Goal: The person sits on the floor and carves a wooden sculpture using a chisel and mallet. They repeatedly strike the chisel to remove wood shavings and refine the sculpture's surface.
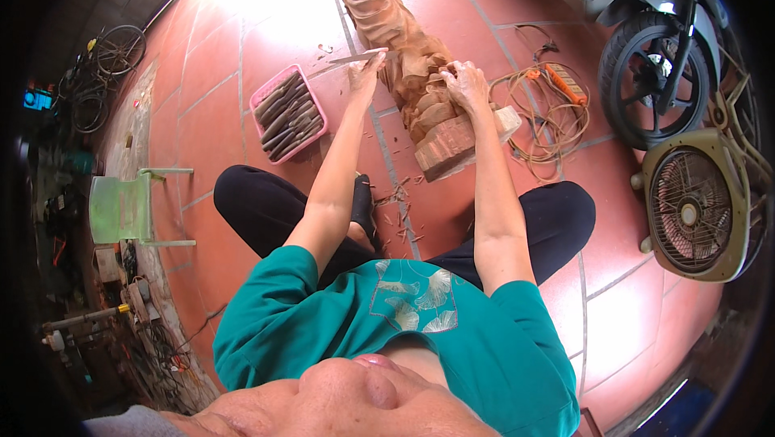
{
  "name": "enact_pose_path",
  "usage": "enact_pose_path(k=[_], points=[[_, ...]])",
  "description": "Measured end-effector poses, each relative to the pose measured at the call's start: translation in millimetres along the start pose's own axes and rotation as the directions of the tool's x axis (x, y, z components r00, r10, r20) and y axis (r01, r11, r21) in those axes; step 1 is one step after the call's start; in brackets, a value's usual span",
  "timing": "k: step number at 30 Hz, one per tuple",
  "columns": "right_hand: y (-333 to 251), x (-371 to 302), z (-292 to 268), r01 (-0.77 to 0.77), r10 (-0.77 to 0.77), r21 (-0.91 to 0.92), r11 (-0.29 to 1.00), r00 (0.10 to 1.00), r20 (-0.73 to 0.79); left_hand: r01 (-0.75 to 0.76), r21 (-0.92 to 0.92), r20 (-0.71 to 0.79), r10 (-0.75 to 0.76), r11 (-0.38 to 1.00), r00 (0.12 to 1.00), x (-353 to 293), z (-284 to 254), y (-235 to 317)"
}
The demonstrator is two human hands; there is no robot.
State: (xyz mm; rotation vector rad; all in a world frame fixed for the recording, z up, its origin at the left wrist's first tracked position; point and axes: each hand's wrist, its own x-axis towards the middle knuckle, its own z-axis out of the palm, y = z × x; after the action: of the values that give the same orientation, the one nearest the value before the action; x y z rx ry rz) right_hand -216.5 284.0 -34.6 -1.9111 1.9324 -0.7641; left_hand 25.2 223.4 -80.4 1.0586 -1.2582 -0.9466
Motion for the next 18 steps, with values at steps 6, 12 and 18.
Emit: enact_pose_path(k=[6, 12, 18], points=[[16.0, -1.6, -2.2, -0.039, 0.039, -0.005, 0.999, 0.999, 0.010, -0.076, 0.272, 0.024, 0.072, 0.959, 0.997, -22.6, 24.9, 10.0], [18.8, -2.8, 0.5, -0.036, 0.036, -0.033, 0.999, 0.999, -0.015, 0.024, 0.170, 0.280, -0.072, 0.985, 0.957, -27.2, -6.6, 43.0], [3.1, 0.9, 0.9, -0.022, 0.022, 0.012, 1.000, 1.000, 0.005, -0.144, 0.602, 0.114, 0.093, 0.786, 0.989, 20.5, 6.6, 29.6]])
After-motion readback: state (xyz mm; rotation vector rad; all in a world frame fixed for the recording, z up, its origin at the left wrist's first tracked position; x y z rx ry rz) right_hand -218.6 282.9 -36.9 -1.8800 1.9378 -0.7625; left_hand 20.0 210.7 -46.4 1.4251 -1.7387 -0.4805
